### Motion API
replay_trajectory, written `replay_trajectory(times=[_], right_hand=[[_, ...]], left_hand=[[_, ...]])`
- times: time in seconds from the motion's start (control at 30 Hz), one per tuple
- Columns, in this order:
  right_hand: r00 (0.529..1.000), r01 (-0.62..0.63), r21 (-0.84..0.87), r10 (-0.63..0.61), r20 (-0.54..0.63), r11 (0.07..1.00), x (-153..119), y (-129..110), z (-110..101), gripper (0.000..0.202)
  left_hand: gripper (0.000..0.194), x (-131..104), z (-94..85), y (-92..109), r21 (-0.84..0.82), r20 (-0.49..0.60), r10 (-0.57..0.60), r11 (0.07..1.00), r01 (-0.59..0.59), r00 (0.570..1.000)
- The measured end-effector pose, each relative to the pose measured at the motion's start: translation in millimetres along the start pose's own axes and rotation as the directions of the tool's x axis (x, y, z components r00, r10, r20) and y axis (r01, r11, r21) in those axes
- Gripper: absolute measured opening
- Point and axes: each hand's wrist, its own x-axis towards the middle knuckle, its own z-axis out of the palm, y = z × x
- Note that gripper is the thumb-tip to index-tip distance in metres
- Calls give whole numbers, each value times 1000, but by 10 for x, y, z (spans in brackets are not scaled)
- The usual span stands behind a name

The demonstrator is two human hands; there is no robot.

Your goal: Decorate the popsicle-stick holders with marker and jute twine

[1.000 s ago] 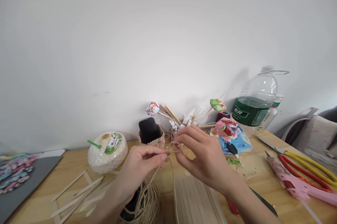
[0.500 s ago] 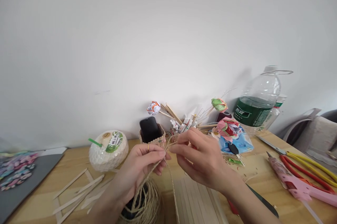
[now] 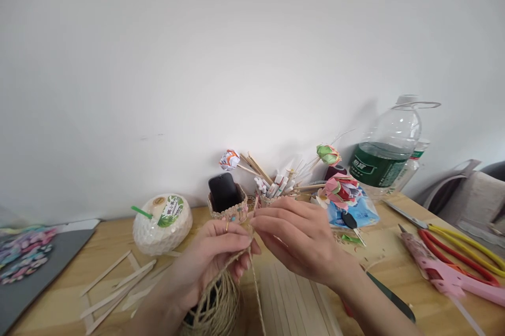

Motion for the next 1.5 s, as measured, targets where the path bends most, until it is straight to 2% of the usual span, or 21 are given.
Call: replay_trajectory(times=[0.07,0.13,0.23,0.3,0.37,0.47,0.53,0.67,0.77,0.8,0.87,0.97,1.0,1.07,1.2,1.27,1.33,1.4,1.5], right_hand=[[998,-65,48,65,13,997,-2,-20,-9,13],[980,-193,86,189,58,977,13,-45,-25,10],[895,-418,143,379,235,897,53,-70,-52,6],[823,-525,145,457,338,839,65,-70,-55,10],[794,-557,117,487,364,822,52,-64,-38,18],[805,-525,63,471,360,849,6,-61,14,20],[805,-510,21,468,364,860,-21,-63,49,18],[768,-562,18,513,383,827,-27,-46,70,14],[729,-670,188,589,350,718,2,-12,42,13],[707,-705,274,617,347,654,15,-4,34,11],[646,-749,468,670,364,468,39,-4,35,11],[543,-705,698,732,412,130,61,-31,81,17],[509,-675,737,750,422,43,64,-39,99,18],[457,-609,791,791,406,-55,64,-43,118,22],[381,-476,874,874,302,-94,65,-5,70,25],[374,-443,886,870,320,-136,72,10,33,26],[392,-414,896,858,333,-158,81,15,3,26],[401,-383,915,871,285,-123,86,20,-22,25],[382,-361,932,908,172,-25,83,38,-56,23]], left_hand=[[20,-4,6,8,13,-22,21,1000,-21,1000],[19,-5,4,17,69,-87,113,992,-107,990],[16,8,-19,21,203,-174,274,950,-238,946],[15,27,-43,9,268,-200,321,927,-264,926],[14,47,-64,-12,334,-207,355,901,-275,911],[14,62,-67,-36,437,-198,406,851,-290,892],[14,56,-49,-35,470,-183,414,834,-290,892],[20,26,-3,-7,466,-149,392,838,-285,908],[23,6,6,7,470,-158,377,841,-267,913],[23,1,4,8,476,-165,380,839,-264,910],[21,-7,-3,7,488,-164,389,830,-268,907],[17,-23,-9,2,506,-136,398,816,-282,907],[16,-31,-9,1,511,-128,405,809,-290,905],[15,-50,-7,-2,529,-111,413,794,-298,904],[18,-91,4,-2,557,-88,394,781,-283,915],[20,-110,16,2,565,-84,384,778,-274,919],[21,-128,31,6,576,-76,371,774,-263,925],[21,-144,47,3,574,-70,367,775,-264,927],[22,-160,64,-19,543,-35,380,784,-301,924]])
